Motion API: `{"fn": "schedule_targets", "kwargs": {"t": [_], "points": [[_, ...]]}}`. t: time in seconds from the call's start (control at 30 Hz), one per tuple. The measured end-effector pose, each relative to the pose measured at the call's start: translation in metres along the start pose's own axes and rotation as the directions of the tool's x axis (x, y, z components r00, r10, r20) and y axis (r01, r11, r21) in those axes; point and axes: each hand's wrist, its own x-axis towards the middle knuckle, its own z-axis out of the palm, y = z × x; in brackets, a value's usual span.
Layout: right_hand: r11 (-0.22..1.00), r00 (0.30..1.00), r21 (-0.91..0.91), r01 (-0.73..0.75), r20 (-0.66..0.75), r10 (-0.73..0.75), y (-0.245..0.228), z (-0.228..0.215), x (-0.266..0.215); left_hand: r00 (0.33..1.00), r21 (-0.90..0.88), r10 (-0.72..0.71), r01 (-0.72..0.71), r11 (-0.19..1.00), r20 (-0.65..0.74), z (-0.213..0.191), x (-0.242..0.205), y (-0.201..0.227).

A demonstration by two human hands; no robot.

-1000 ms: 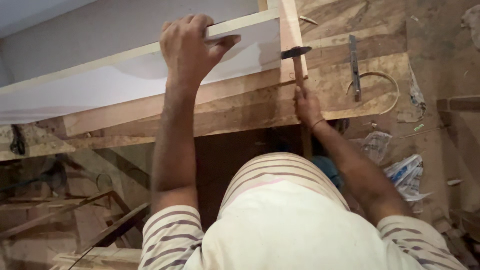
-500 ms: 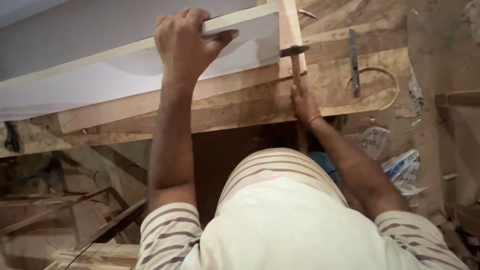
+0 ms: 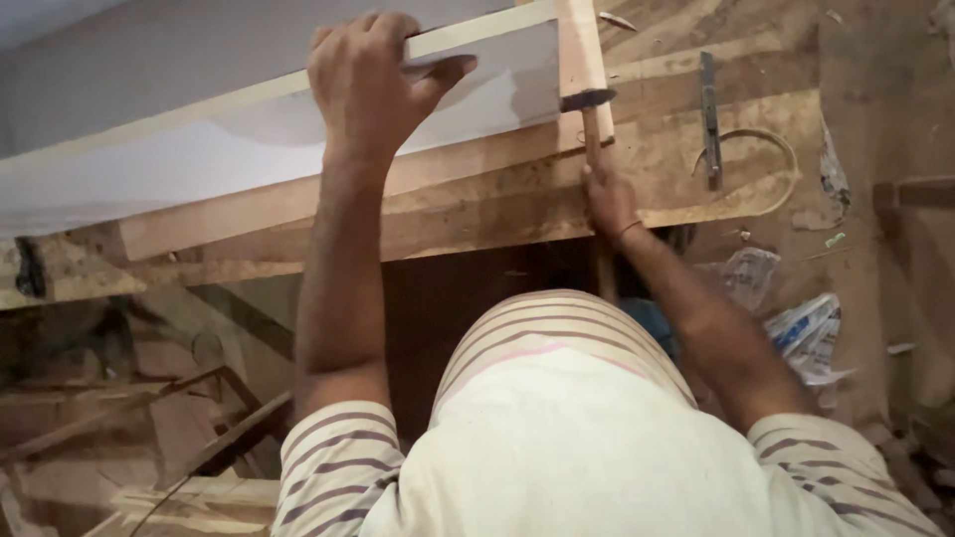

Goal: The person assembles a white wooden cabinet by attaching thin wooden strips to its edges. They use a utility knife to trim excess material and a hammer to tap the strips into place. The person repeatedly adjusts the cabinet's position and continues trimming and hammering along different edges.

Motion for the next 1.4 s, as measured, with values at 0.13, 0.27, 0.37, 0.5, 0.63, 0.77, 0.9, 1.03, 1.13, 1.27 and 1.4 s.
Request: {"fn": "schedule_targets", "kwargs": {"t": [0.13, 0.27, 0.37, 0.5, 0.63, 0.77, 0.9, 1.03, 1.13, 1.27, 1.4], "points": [[0.988, 1.0, 0.152, 0.019, 0.01, -0.021, 0.015, 0.001, 0.007, 1.0, 0.019, 0.009, -0.008, 1.0, -0.022, -0.003, 0.0, 0.002], [0.993, 0.999, 0.115, -0.017, 0.039, 0.012, 0.043, 0.004, 0.017, 1.0, -0.006, 0.0, 0.0, 1.0, -0.024, -0.002, 0.003, 0.004], [0.979, 0.978, 0.011, 0.203, -0.044, -0.202, 0.061, 0.004, 0.023, 1.0, -0.01, -0.007, 0.006, 1.0, -0.021, -0.001, 0.0, 0.005], [0.977, 0.986, 0.157, -0.144, 0.111, 0.128, 0.059, 0.005, 0.03, 0.999, -0.037, 0.017, -0.018, 0.999, -0.033, -0.005, 0.005, 0.006], [0.994, 0.997, 0.101, 0.049, 0.061, -0.055, 0.057, 0.005, 0.026, 1.0, -0.031, -0.017, 0.017, 0.999, -0.007, -0.006, -0.001, 0.007], [0.978, 0.997, -0.192, 0.079, 0.036, -0.073, 0.061, 0.003, 0.032, 1.0, -0.04, -0.019, 0.019, 0.999, 0.002, -0.002, 0.002, 0.005], [0.956, 0.956, 0.022, 0.292, 0.005, -0.292, 0.076, 0.001, 0.038, 0.999, -0.024, -0.03, 0.031, 0.999, 0.022, -0.001, 0.0, 0.003], [0.991, 0.997, -0.116, 0.07, 0.047, -0.065, 0.081, -0.022, 0.052, 1.0, -0.026, -0.013, 0.013, 1.0, -0.01, 0.001, 0.0, 0.002], [0.983, 0.999, -0.182, -0.028, -0.033, 0.022, 0.078, -0.041, 0.061, 0.999, -0.008, -0.044, 0.044, 0.999, 0.029, 0.001, 0.0, 0.003], [0.966, 0.986, -0.214, -0.146, -0.111, 0.124, 0.06, -0.066, 0.072, 0.997, 0.021, -0.069, 0.068, 0.997, 0.045, -0.002, 0.003, 0.006], [0.654, 0.911, -0.755, 0.05, -0.234, -0.34, 0.026, -0.058, 0.069, 0.989, -0.015, -0.122, 0.124, 0.992, 0.079, -0.009, 0.006, 0.014]]}}
